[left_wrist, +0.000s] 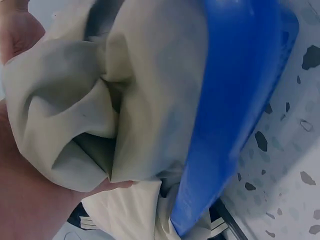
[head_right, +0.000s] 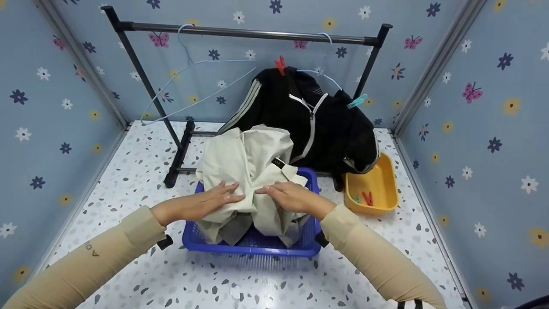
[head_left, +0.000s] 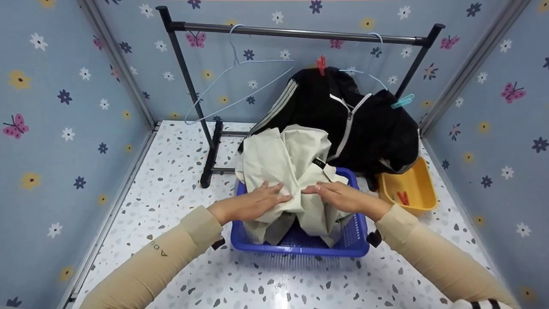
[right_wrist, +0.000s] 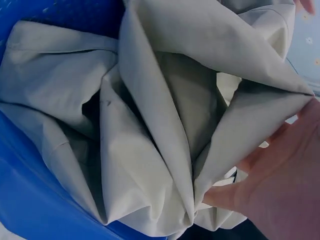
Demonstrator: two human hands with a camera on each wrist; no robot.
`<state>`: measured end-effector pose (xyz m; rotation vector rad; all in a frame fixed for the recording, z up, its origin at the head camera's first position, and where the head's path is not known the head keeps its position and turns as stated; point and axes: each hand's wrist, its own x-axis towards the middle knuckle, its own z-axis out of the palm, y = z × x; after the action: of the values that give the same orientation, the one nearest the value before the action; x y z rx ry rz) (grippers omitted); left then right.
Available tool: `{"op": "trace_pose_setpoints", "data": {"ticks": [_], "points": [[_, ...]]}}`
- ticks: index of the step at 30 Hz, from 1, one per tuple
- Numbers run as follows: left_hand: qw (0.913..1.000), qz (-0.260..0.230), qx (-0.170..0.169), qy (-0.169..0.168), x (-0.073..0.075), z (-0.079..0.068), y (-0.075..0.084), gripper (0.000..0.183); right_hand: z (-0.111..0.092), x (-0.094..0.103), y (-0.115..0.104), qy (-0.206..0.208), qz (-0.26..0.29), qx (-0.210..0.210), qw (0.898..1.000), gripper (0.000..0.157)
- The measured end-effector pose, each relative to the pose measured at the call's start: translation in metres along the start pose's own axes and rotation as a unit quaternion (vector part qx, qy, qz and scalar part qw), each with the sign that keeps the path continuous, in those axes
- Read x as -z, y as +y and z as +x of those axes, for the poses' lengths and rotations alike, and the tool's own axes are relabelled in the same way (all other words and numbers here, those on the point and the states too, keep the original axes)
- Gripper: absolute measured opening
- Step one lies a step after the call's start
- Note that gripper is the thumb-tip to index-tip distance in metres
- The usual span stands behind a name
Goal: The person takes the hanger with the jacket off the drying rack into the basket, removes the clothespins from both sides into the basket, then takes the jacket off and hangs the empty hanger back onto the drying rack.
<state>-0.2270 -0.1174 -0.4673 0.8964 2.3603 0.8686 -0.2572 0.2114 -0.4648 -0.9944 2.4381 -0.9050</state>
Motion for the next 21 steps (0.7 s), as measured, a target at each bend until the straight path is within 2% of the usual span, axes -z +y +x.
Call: {"op": "trace_pose_setpoints", "data": {"ticks": [3,6,8,11,13,15,21], "points": [[0.9991,0.029,-0.018,0.027,0.005,0.005,0.001,0.054,0.003,-0.003,0.0,0.037,-0.023,0.008,0.999,0.04],[0.9951,0.069,-0.009,0.07,0.014,0.011,-0.001,0.059,0.006,-0.004,-0.001,0.098,-0.057,-0.004,0.994,0.032],[0.9901,0.102,0.0,0.096,0.021,0.015,-0.006,0.079,0.007,-0.003,-0.002,0.122,-0.072,-0.031,0.989,0.048],[0.9826,0.15,0.011,0.11,0.029,0.021,-0.014,0.117,0.008,0.001,-0.001,0.11,-0.074,-0.088,0.987,0.09],[0.9774,0.188,0.015,0.096,0.033,0.026,-0.018,0.134,0.009,0.004,0.002,0.078,-0.07,-0.11,0.988,0.11],[0.9742,0.214,0.027,0.067,0.034,0.03,-0.02,0.144,0.01,0.003,0.006,0.041,-0.069,-0.119,0.99,0.122],[0.9671,0.245,0.064,-0.02,0.025,0.038,-0.021,0.148,0.015,-0.005,0.012,-0.049,-0.109,-0.113,0.986,0.129]]}}
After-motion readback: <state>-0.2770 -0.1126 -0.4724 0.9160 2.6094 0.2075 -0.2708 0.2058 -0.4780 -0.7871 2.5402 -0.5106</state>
